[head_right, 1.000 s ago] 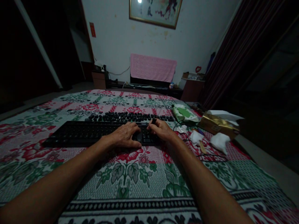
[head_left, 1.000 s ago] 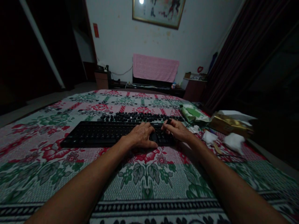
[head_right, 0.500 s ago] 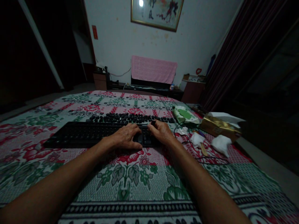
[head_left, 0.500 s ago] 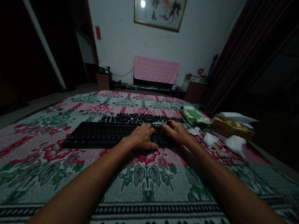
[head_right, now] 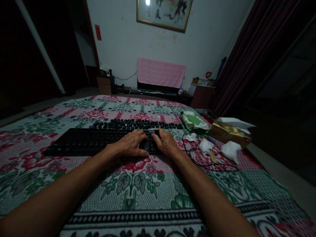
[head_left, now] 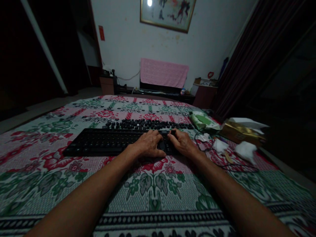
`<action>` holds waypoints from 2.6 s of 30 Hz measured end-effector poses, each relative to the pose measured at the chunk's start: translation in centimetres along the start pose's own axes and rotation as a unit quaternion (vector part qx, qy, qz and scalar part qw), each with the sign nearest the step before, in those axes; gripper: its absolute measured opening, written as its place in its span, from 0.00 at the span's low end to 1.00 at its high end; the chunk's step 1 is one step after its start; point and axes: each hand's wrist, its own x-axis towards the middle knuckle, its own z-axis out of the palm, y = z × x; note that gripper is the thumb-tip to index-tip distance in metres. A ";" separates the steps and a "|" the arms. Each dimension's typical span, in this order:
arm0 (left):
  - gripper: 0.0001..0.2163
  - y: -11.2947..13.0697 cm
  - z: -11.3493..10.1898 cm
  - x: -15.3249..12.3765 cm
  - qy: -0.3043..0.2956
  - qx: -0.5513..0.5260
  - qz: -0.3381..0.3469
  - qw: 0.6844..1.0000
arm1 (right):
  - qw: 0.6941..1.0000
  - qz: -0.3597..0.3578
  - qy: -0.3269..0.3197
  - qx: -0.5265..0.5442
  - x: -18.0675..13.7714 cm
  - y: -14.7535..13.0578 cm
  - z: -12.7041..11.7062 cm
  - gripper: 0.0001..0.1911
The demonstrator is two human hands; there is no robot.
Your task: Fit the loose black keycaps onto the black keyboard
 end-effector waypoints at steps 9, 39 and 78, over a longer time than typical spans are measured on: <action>0.27 -0.2 0.2 0.2 -0.004 -0.008 0.001 1.000 | 0.980 0.134 0.093 0.116 -0.3 0.6 0.6 0.18; 0.14 0.1 2.8 1.3 0.117 0.039 -0.024 0.992 | 0.943 0.108 0.097 0.299 -0.1 -1.6 1.9 0.15; 0.11 0.4 2.0 1.1 0.165 0.098 0.070 0.979 | 0.974 0.204 -0.070 0.065 1.1 -1.7 0.3 0.08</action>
